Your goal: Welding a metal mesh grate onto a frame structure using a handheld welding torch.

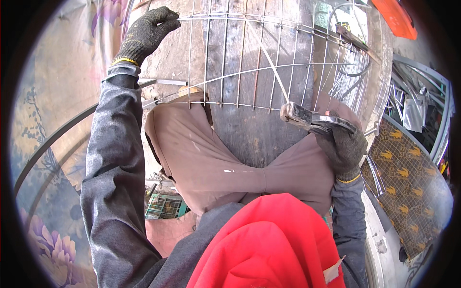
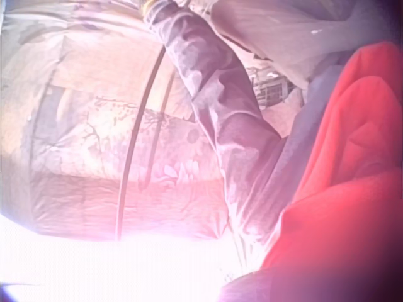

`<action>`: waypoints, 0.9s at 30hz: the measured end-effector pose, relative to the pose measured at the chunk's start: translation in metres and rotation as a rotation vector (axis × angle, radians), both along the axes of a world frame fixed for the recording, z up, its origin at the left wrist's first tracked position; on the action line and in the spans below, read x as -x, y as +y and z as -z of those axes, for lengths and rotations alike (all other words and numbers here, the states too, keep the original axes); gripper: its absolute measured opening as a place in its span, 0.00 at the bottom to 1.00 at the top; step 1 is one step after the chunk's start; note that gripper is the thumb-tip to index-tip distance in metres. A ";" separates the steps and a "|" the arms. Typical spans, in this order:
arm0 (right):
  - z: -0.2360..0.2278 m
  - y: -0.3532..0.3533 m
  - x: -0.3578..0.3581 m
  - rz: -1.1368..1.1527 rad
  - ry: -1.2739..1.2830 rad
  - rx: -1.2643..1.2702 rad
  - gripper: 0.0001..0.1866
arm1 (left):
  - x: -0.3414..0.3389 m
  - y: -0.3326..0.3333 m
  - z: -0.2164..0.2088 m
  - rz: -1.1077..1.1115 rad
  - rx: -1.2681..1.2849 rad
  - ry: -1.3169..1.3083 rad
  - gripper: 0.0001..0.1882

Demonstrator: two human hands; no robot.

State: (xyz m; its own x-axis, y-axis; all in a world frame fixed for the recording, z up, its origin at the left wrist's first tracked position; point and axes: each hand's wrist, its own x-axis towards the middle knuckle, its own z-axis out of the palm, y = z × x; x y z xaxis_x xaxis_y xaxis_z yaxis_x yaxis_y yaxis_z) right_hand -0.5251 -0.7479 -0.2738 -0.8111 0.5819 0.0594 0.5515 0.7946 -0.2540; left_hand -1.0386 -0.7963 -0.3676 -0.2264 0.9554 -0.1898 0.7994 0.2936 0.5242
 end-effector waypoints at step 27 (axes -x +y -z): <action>0.010 0.002 -0.005 0.074 0.053 0.024 0.30 | -0.019 0.012 -0.040 0.033 0.063 0.074 0.12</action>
